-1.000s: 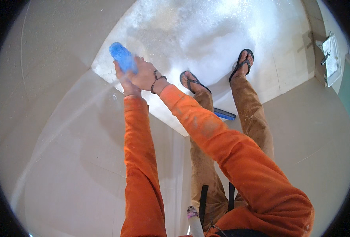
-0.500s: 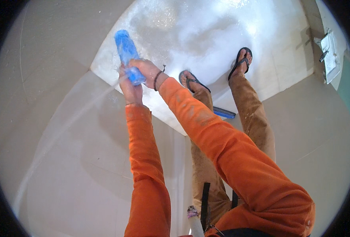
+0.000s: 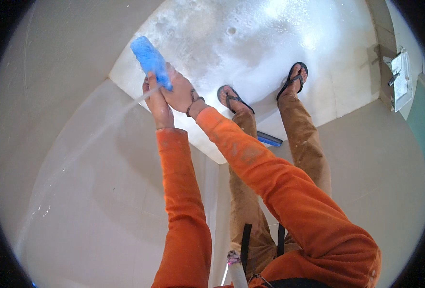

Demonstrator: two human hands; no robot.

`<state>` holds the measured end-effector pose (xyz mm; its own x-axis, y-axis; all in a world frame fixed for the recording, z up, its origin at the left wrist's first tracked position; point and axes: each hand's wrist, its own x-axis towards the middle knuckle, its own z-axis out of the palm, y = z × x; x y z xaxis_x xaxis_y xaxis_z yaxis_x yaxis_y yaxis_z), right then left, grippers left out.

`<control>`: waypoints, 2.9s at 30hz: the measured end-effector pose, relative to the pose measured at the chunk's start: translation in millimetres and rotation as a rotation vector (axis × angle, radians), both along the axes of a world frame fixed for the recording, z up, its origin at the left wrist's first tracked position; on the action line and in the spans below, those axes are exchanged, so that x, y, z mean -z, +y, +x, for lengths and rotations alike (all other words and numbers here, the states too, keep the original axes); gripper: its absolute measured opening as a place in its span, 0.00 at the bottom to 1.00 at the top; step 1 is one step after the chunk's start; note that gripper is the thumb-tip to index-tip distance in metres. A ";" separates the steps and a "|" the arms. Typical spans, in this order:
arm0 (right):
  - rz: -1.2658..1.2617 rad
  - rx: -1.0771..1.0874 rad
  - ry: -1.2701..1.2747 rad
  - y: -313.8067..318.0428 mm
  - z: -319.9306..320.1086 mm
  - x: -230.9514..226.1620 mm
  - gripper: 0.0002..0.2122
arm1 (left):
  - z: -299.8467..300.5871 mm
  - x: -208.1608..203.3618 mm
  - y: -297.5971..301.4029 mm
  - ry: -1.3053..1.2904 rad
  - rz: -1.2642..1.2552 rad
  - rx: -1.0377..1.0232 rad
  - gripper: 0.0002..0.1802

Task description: The person scrubs the shower floor with a blue sponge, then uses a squeegee to push water toward the drain. The person rinses the floor with a handheld showerhead and continues squeegeeing to clear remaining water.

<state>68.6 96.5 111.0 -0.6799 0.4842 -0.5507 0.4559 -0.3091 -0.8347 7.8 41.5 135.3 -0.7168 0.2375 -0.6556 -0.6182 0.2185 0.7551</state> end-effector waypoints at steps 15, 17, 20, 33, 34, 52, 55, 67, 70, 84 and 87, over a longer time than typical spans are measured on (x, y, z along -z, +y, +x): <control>-1.086 -0.014 -0.044 61.4 67.5 -21.0 0.31 | 9.4 -3.9 20.3 -0.513 0.002 -0.098 0.23; -1.065 -0.127 -0.039 65.3 74.4 -20.4 0.34 | 10.3 6.5 13.8 -0.477 0.002 -0.087 0.22; -0.656 -0.306 -0.075 49.3 85.1 -31.1 0.38 | 9.9 16.3 8.5 -0.487 -0.060 -0.059 0.20; 0.216 -0.328 -0.065 29.7 68.7 -58.3 0.33 | -4.0 4.5 -0.7 -0.417 0.181 -0.276 0.32; 0.296 -0.368 -0.098 29.4 61.6 -59.9 0.32 | -2.8 0.3 -1.1 -0.443 0.181 -0.272 0.31; -0.582 -0.203 -0.066 47.5 -24.0 -25.9 0.30 | -43.2 -4.6 -14.5 -0.341 0.247 -0.177 0.24; 0.023 -0.174 0.141 10.4 -13.6 6.2 0.33 | -49.6 -5.5 -20.1 -0.291 0.183 -0.188 0.24; -0.657 0.236 0.118 166.2 134.0 6.8 0.18 | 37.6 -28.9 -8.3 -0.140 -0.075 0.295 0.23; -0.539 0.208 -0.018 192.1 140.3 2.7 0.20 | 62.1 -29.4 17.4 -0.007 -0.267 0.701 0.25; -1.212 0.495 0.761 255.9 154.8 10.2 0.43 | 120.1 -61.5 156.9 -1.148 0.388 0.449 0.24; -1.281 0.517 0.805 258.6 144.8 11.7 0.37 | 134.4 -39.4 151.8 -1.275 0.471 0.495 0.26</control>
<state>213.4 355.0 99.3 -0.8977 0.2658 -0.3513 -0.3263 -0.9370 0.1250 142.2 193.3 174.7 0.5026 0.6537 -0.5658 -0.8490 0.4966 -0.1805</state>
